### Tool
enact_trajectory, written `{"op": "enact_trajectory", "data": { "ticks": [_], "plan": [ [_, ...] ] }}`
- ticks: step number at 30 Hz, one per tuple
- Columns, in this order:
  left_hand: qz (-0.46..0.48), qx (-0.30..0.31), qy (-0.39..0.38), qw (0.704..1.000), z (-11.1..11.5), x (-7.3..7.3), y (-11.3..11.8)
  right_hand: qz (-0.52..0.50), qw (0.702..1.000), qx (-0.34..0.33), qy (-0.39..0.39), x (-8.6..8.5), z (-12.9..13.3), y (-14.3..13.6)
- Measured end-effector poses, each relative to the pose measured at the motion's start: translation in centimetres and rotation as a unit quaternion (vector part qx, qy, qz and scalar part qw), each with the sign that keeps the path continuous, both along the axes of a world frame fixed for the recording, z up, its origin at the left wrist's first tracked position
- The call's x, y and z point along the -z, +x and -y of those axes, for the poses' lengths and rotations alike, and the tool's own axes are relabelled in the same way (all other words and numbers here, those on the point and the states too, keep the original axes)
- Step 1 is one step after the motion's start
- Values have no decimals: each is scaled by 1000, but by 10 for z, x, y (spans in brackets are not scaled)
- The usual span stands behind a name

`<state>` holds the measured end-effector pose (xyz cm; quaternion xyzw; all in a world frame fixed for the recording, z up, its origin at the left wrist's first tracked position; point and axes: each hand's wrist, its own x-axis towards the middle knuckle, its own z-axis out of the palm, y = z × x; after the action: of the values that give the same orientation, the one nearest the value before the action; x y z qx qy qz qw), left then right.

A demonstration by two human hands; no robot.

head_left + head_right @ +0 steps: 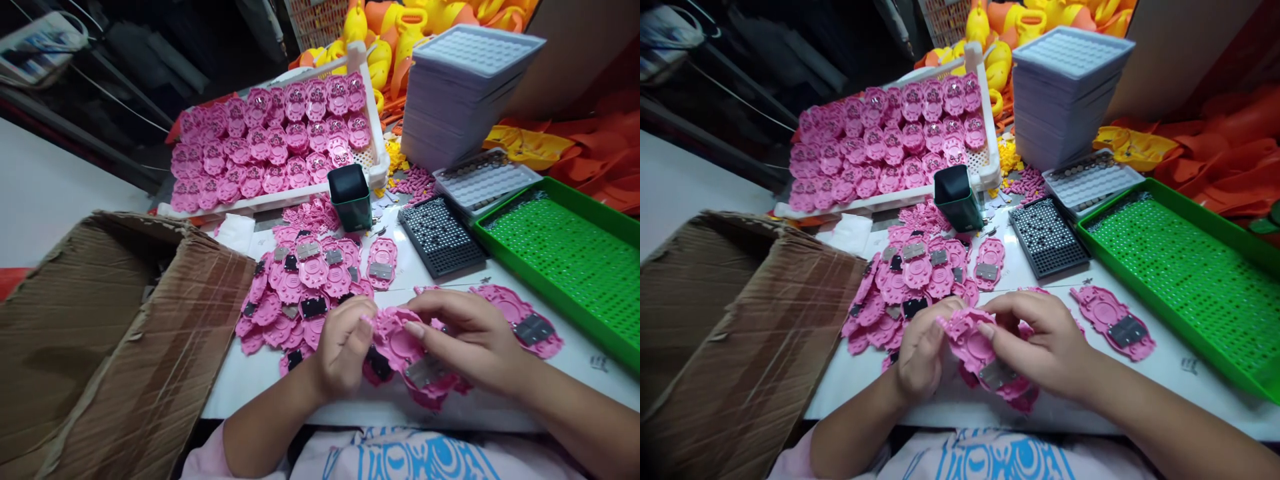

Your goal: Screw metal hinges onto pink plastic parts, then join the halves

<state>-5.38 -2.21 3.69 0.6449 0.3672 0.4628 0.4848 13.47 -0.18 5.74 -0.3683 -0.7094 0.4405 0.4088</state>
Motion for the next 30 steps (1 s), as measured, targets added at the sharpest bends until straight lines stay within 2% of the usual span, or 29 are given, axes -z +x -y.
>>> {"op": "enact_trajectory", "data": {
  "ticks": [3,9,12,15,17,20,23,27,30],
  "plan": [
    [-50,0,49,998,0,2,-1,-18,999,-6,-41,-1,0,0],
    [-73,0,96,993,1,-4,2,-33,995,-40,-85,-2,-1,-1],
    [-76,-21,83,993,2,-6,4,-48,991,-46,-113,-1,0,-1],
    [-83,-38,43,995,3,-1,4,-48,990,-32,-128,2,1,-1],
    [-87,-41,26,995,2,4,3,-36,994,-25,-103,5,1,-1],
    [-94,-44,48,993,-1,5,2,-24,999,-22,-7,6,0,0],
    [-114,-21,145,983,-4,-1,2,-26,997,-26,74,5,-1,3],
    [-153,14,307,939,-8,-11,3,-26,990,-72,122,2,-2,4],
    [-187,10,361,913,-10,-12,3,-23,983,-96,153,1,-2,3]
  ]
}}
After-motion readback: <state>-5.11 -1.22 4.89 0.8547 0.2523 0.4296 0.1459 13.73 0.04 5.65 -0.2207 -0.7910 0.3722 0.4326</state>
